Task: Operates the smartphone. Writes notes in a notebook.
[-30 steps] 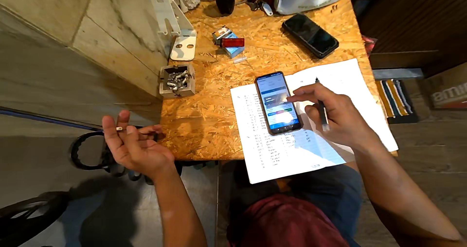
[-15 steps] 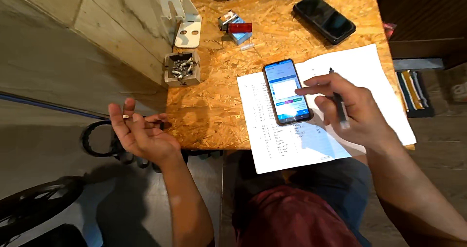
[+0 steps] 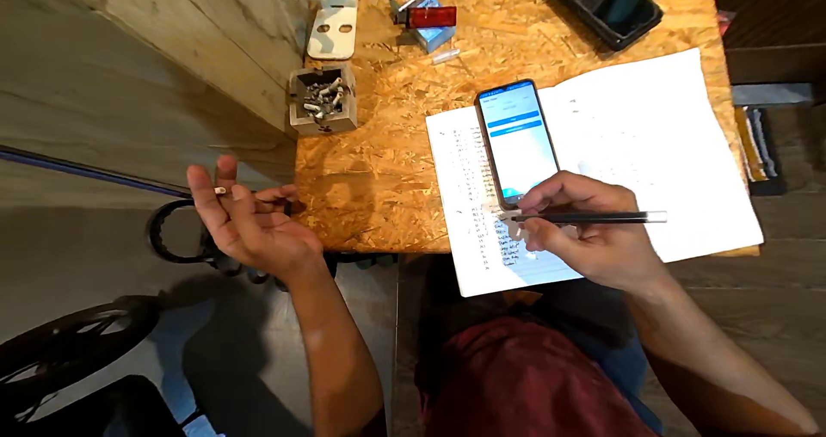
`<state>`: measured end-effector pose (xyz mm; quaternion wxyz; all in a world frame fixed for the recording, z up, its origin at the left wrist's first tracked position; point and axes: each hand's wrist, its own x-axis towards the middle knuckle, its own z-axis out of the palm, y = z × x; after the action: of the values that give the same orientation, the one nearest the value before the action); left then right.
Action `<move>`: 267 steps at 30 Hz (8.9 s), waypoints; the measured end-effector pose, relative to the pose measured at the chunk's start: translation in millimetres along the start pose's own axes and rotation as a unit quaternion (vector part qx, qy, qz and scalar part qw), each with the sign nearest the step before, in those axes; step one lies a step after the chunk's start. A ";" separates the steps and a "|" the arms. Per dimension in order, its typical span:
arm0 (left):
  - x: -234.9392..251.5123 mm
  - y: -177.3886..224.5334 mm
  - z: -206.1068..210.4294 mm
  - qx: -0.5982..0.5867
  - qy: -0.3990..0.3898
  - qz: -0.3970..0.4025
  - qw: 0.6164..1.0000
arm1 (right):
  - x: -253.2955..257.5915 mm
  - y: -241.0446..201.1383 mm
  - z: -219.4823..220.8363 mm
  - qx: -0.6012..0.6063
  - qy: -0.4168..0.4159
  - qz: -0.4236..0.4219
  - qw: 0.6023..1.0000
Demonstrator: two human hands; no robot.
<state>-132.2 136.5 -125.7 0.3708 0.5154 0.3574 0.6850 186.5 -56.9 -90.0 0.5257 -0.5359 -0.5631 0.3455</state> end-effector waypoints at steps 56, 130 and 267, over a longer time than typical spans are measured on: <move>1.5 -4.1 -0.8 -0.012 0.006 0.008 1.000 | 25.2 2.4 -45.7 -0.265 0.001 -0.043 0.963; -1.0 1.0 1.9 0.009 0.009 -0.009 1.000 | -11.4 8.5 -28.4 -0.011 0.025 -0.010 1.000; -0.1 2.2 8.1 0.032 0.028 -0.004 0.999 | 15.7 36.5 -122.2 -0.091 0.035 0.087 0.991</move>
<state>-124.7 136.2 -122.1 0.3469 0.5060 0.3916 0.6857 314.9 -56.3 -95.8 0.4621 -0.6406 -0.5242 0.3182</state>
